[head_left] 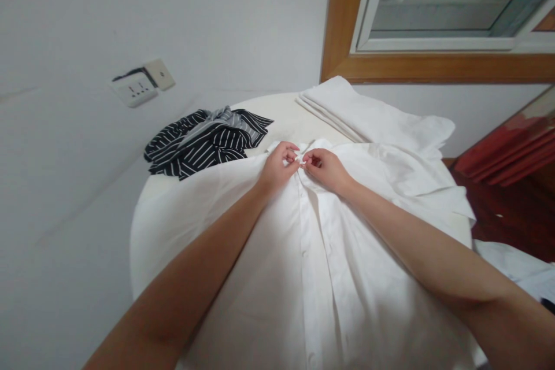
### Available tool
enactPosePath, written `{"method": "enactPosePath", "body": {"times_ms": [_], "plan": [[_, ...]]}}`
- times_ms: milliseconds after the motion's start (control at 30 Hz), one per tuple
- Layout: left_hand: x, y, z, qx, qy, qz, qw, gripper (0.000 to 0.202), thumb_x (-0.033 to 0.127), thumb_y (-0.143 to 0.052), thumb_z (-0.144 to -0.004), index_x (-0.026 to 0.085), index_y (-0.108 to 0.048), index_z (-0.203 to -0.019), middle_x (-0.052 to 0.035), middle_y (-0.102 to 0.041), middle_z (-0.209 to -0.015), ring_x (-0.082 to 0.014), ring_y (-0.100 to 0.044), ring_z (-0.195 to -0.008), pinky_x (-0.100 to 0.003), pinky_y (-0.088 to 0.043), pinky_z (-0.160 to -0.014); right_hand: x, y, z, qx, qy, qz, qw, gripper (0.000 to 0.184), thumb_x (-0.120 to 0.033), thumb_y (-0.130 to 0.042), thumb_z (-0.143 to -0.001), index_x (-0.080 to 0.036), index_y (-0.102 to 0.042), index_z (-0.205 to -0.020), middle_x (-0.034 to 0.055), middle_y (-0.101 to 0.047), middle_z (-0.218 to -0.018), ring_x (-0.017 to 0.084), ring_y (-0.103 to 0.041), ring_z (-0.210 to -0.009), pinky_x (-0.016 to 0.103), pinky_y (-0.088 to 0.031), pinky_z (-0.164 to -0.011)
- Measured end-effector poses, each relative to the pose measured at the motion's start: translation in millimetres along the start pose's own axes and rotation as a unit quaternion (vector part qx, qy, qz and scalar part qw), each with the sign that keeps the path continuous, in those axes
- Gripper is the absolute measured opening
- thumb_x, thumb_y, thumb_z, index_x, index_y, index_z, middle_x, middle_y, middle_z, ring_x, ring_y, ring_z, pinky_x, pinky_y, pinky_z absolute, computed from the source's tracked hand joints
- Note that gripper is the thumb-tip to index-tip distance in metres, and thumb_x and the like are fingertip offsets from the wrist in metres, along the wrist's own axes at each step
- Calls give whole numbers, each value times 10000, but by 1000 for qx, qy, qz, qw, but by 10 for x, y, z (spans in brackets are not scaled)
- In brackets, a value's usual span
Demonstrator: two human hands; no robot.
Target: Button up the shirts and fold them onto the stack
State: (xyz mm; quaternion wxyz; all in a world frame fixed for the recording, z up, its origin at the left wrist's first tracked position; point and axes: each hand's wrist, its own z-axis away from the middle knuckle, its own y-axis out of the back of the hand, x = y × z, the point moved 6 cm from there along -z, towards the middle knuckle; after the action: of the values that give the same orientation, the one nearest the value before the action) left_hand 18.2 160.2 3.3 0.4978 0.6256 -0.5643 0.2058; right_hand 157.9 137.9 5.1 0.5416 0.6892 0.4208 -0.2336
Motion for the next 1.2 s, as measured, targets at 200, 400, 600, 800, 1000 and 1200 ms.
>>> {"method": "enactPosePath", "body": {"times_ms": [200, 400, 600, 800, 1000, 1200], "plan": [[-37, 10, -21, 28, 23, 30, 999, 265, 85, -557, -705, 195, -495, -938, 58, -548, -697, -110, -560, -685, -250, -431, -721, 8, 19, 19, 11, 3, -29, 1000, 171, -303, -556, -819, -161, -649, -835, 18, -637, -745, 133, -534, -652, 246, -403, -633], [68, -19, 11, 3, -33, 16, 999, 246, 104, -568, -752, 200, -488, -964, 43, -578, -741, -119, -590, -759, -253, -440, -754, 71, -12, -32, 12, 2, 12, 1000, 322, -445, -458, -916, -190, -571, -755, -2, -582, -638, 134, -487, -591, 252, -357, -587], [98, -20, 26, -5, -66, -17, 998, 271, 113, -574, -775, 207, -464, -1004, 39, -588, -764, -125, -597, -775, -263, -456, -777, 36, -28, -75, 2, 34, 89, 995, 285, -398, -423, -939, -201, -545, -772, 17, -585, -698, 159, -500, -662, 262, -349, -625], [213, -31, 34, 15, -125, -183, 975, 233, 117, -529, -799, 207, -509, -1013, -14, -603, -859, -185, -574, -890, -333, -437, -884, 32, -46, -105, 10, 42, 120, 992, 259, -334, -395, -944, -201, -552, -786, 41, -610, -769, 181, -524, -739, 274, -354, -683], [265, 100, 3, 37, -117, -284, 951, 241, 219, -563, -830, 207, -554, -1070, -60, -611, -978, -241, -524, -1016, -376, -364, -979, 81, 22, -124, 18, 12, 79, 997, 332, -408, -395, -961, -200, -585, -785, 9, -600, -695, 161, -523, -666, 262, -364, -646], [89, 392, -15, 126, -22, -381, 916, 224, 297, -495, -893, 210, -609, -1065, -119, -582, -1133, -313, -462, -1133, -440, -328, -992, 66, 467, -93, 132, 34, 278, 951, 318, -315, -408, -953, -177, -690, -1001, 122, -653, -974, 258, -531, -936, 356, -367, -822]]}}
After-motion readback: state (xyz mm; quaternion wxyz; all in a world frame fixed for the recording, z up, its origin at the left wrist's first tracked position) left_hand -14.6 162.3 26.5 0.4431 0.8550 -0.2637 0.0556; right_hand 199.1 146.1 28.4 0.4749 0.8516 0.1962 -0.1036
